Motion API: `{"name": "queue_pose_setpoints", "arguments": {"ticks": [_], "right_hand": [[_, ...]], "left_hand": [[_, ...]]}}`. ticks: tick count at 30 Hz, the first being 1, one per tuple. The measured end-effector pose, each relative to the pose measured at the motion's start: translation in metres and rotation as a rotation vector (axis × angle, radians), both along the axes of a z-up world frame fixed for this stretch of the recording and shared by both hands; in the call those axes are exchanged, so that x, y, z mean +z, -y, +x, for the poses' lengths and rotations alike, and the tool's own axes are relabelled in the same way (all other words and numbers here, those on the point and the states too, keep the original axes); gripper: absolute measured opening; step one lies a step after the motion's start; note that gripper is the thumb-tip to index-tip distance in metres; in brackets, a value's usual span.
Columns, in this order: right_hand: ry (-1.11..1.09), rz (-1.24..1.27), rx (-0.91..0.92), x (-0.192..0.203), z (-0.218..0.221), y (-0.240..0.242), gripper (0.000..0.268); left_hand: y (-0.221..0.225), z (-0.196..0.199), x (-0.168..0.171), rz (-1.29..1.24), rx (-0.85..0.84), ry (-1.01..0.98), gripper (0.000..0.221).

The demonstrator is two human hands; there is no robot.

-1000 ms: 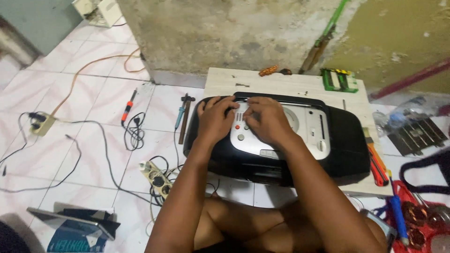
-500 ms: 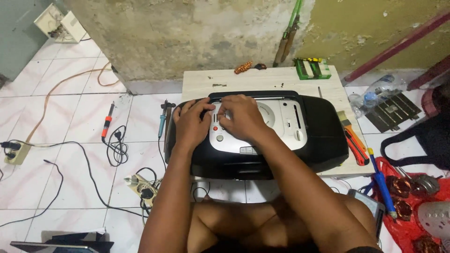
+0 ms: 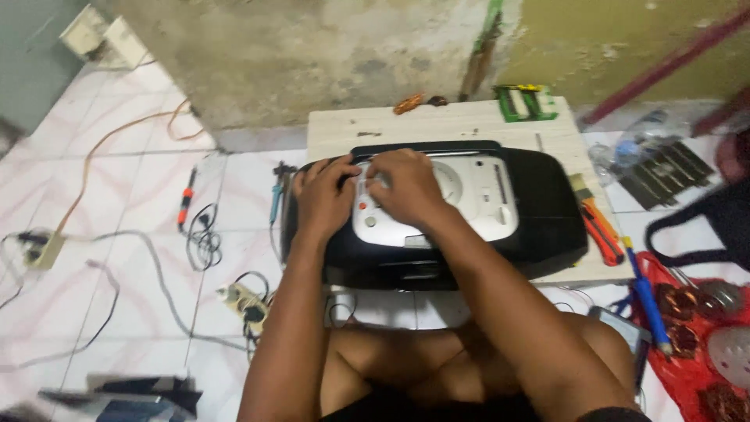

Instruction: The person reassembles a black boombox on a low table. They open the casing to reach the internal circuit boards, fit the silver CD/radio front panel onto the body, press its buttons, then brush dust off the casing and table with a brush.

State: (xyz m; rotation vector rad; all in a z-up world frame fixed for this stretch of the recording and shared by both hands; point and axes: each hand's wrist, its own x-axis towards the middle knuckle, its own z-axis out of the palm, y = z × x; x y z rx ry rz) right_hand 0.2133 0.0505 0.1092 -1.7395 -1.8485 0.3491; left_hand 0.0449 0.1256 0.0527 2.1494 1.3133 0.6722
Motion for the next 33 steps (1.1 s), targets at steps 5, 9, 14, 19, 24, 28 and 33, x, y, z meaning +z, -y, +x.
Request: {"name": "queue_pose_setpoints", "arguments": {"ticks": [5, 9, 14, 19, 24, 28, 33], "right_hand": [[0.048, -0.042, -0.003, 0.004, -0.008, -0.003, 0.01], [0.112, -0.017, -0.05, -0.007, -0.003, -0.008, 0.008], [0.081, -0.01, -0.079, 0.0, -0.008, -0.003, 0.012], [0.104, 0.008, -0.071, 0.002, -0.012, -0.003, 0.015], [-0.061, -0.062, -0.012, 0.017, -0.005, 0.004, 0.028], [-0.139, 0.334, -0.038, -0.025, 0.045, 0.053, 0.032], [0.143, 0.313, -0.345, -0.046, 0.086, 0.15, 0.051]], "left_hand": [[0.001, -0.001, -0.003, 0.005, 0.022, 0.029, 0.02], [0.0, 0.002, -0.005, 0.004, 0.003, 0.009, 0.02], [-0.004, 0.001, -0.01, 0.055, -0.021, -0.007, 0.019], [0.0, 0.0, -0.001, 0.032, -0.009, -0.021, 0.018], [0.007, 0.0, 0.012, -0.026, 0.004, 0.016, 0.019], [0.002, 0.004, 0.014, -0.018, 0.0, 0.033, 0.02], [0.0, 0.001, 0.007, -0.017, 0.003, 0.004, 0.018]]}}
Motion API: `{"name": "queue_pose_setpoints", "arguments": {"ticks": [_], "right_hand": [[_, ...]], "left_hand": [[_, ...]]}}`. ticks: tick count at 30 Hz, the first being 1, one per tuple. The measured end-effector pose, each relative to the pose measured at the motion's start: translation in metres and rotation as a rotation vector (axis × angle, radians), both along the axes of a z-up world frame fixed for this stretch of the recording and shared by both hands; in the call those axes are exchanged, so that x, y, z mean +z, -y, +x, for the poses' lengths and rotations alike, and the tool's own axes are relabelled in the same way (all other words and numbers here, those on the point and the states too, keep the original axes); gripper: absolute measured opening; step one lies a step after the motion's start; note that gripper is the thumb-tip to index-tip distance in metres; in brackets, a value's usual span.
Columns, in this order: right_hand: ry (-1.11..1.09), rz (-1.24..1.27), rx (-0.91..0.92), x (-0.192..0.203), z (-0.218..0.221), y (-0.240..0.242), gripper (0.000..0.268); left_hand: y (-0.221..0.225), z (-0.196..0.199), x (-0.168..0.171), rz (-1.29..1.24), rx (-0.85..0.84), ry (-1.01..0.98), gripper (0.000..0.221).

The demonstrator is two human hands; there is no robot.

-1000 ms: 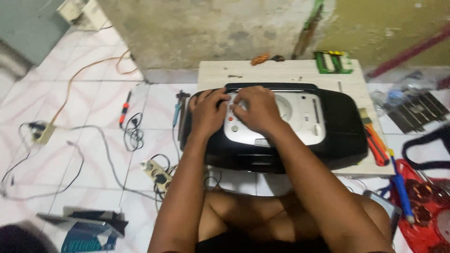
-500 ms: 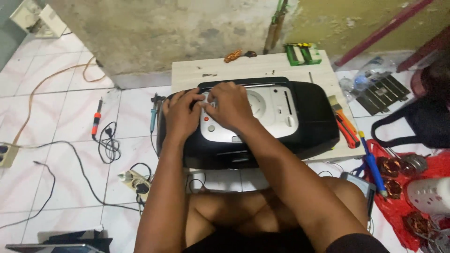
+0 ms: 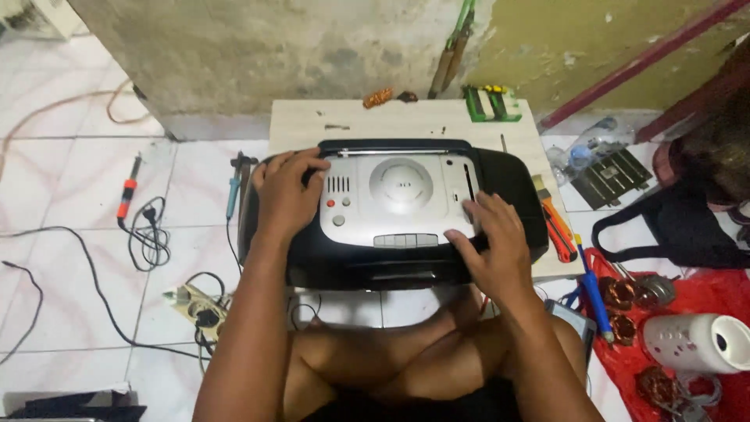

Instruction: The person reassembles a black boombox on a low table. They open the casing to reach the internal circuit boards, fit the silver CD/radio front panel onto the body, press its buttons, then brush dust off the casing and table with a brush.

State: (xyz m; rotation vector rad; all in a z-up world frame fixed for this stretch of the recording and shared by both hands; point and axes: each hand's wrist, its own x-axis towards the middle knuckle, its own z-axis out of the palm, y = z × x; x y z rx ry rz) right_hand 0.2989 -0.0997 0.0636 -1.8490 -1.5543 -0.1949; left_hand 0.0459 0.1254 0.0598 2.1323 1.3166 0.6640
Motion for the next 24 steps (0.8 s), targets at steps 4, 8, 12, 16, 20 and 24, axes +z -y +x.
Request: {"name": "queue_pose_setpoints", "arguments": {"ticks": [4, 8, 12, 16, 20, 24], "right_hand": [[-0.063, -0.047, 0.022, -0.001, -0.002, 0.017, 0.047], [-0.118, -0.09, 0.003, -0.005, 0.001, 0.018, 0.058], [-0.02, -0.118, -0.014, -0.018, 0.001, 0.011, 0.078], [0.003, -0.082, -0.048, -0.022, 0.001, 0.01, 0.077], [-0.125, -0.104, -0.025, -0.004, -0.01, 0.021, 0.077], [-0.184, -0.152, -0.033, -0.006, -0.015, 0.028, 0.081]], "left_hand": [[0.007, 0.001, 0.005, 0.024, -0.011, 0.033, 0.018], [0.01, 0.001, 0.009, 0.019, -0.009, 0.035, 0.02], [0.007, 0.0, 0.006, 0.012, -0.005, 0.029, 0.02], [0.011, 0.002, 0.011, 0.007, -0.021, 0.025, 0.021], [0.011, 0.005, 0.019, 0.0, 0.004, 0.02, 0.018], [0.008, 0.005, 0.013, -0.009, 0.014, 0.021, 0.017]]}}
